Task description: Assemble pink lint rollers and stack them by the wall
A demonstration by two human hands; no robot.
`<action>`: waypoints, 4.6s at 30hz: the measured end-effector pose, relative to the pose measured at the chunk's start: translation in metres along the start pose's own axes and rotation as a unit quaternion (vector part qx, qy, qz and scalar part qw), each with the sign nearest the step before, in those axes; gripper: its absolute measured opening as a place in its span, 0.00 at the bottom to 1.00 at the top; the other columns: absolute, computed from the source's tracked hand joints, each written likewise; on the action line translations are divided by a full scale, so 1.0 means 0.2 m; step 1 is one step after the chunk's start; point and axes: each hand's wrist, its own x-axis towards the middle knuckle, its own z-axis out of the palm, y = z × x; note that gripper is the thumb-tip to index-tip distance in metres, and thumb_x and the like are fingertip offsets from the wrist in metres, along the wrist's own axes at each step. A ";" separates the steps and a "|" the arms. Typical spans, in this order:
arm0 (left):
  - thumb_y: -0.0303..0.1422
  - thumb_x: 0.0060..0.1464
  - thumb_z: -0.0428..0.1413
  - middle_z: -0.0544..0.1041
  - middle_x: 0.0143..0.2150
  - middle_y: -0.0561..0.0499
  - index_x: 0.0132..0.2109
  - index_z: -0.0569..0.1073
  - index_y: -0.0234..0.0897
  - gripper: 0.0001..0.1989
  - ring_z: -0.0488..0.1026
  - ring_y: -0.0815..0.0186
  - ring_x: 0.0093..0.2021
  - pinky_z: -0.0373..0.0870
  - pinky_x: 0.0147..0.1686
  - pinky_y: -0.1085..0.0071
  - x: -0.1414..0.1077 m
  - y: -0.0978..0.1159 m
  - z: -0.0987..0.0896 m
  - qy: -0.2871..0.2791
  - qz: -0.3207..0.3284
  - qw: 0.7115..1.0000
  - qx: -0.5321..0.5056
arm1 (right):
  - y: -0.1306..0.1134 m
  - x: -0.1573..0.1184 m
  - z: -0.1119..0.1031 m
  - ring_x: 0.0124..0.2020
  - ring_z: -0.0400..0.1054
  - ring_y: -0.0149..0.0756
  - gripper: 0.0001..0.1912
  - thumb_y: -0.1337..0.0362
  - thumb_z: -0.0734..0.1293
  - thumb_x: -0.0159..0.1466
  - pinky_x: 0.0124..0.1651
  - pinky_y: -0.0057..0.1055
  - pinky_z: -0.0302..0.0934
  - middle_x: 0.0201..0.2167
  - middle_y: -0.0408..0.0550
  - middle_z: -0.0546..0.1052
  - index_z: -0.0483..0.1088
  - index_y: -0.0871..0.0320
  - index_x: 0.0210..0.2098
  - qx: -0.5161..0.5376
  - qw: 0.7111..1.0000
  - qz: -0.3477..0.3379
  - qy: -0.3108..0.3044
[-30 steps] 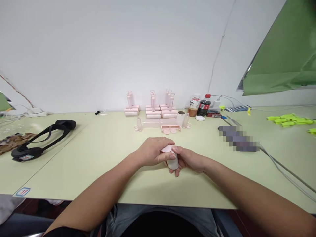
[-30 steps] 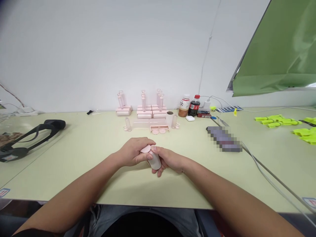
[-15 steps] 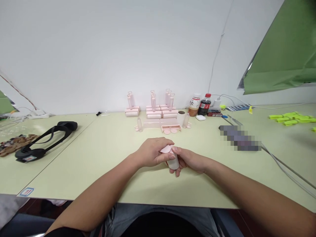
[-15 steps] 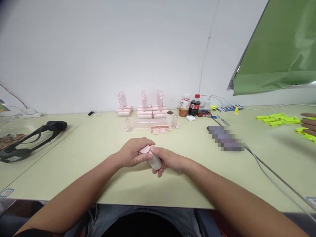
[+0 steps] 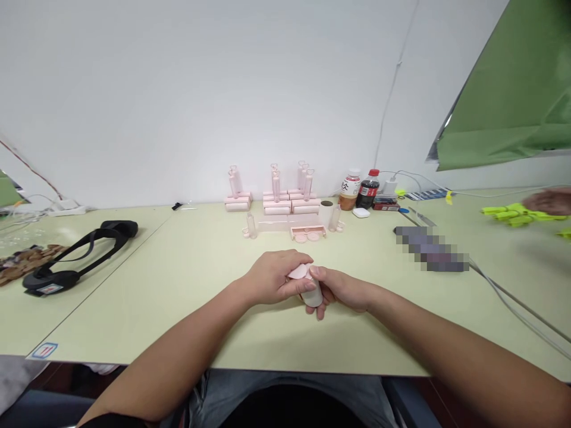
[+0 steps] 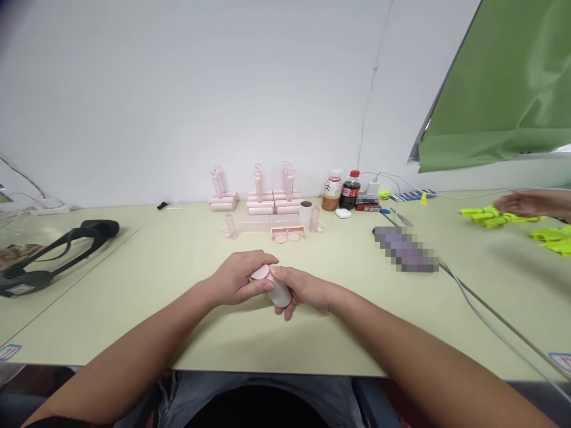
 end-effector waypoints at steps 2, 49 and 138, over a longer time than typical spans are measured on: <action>0.50 0.62 0.46 0.78 0.41 0.46 0.50 0.71 0.36 0.24 0.74 0.62 0.40 0.67 0.38 0.70 0.00 -0.01 0.00 0.007 0.004 1.000 0.002 | 0.00 0.01 0.00 0.28 0.72 0.35 0.36 0.32 0.61 0.56 0.26 0.30 0.70 0.31 0.49 0.72 0.68 0.62 0.37 0.001 1.000 0.004 -0.008; 0.53 0.55 0.53 0.76 0.37 0.50 0.43 0.70 0.38 0.22 0.72 0.63 0.34 0.64 0.32 0.69 0.01 -0.01 0.00 0.003 -0.149 0.989 0.008 | 0.00 0.02 0.03 0.18 0.66 0.29 0.35 0.31 0.53 0.60 0.16 0.23 0.59 0.23 0.44 0.70 0.65 0.60 0.36 -0.074 0.996 -0.041 0.042; 0.55 0.58 0.48 0.72 0.32 0.52 0.41 0.69 0.35 0.25 0.67 0.68 0.27 0.65 0.28 0.71 0.08 -0.12 0.25 0.071 -0.260 0.906 -0.326 | 0.01 0.05 -0.08 0.28 0.66 0.34 0.23 0.46 0.68 0.59 0.27 0.29 0.64 0.30 0.45 0.72 0.65 0.57 0.43 -0.079 0.973 -0.078 0.201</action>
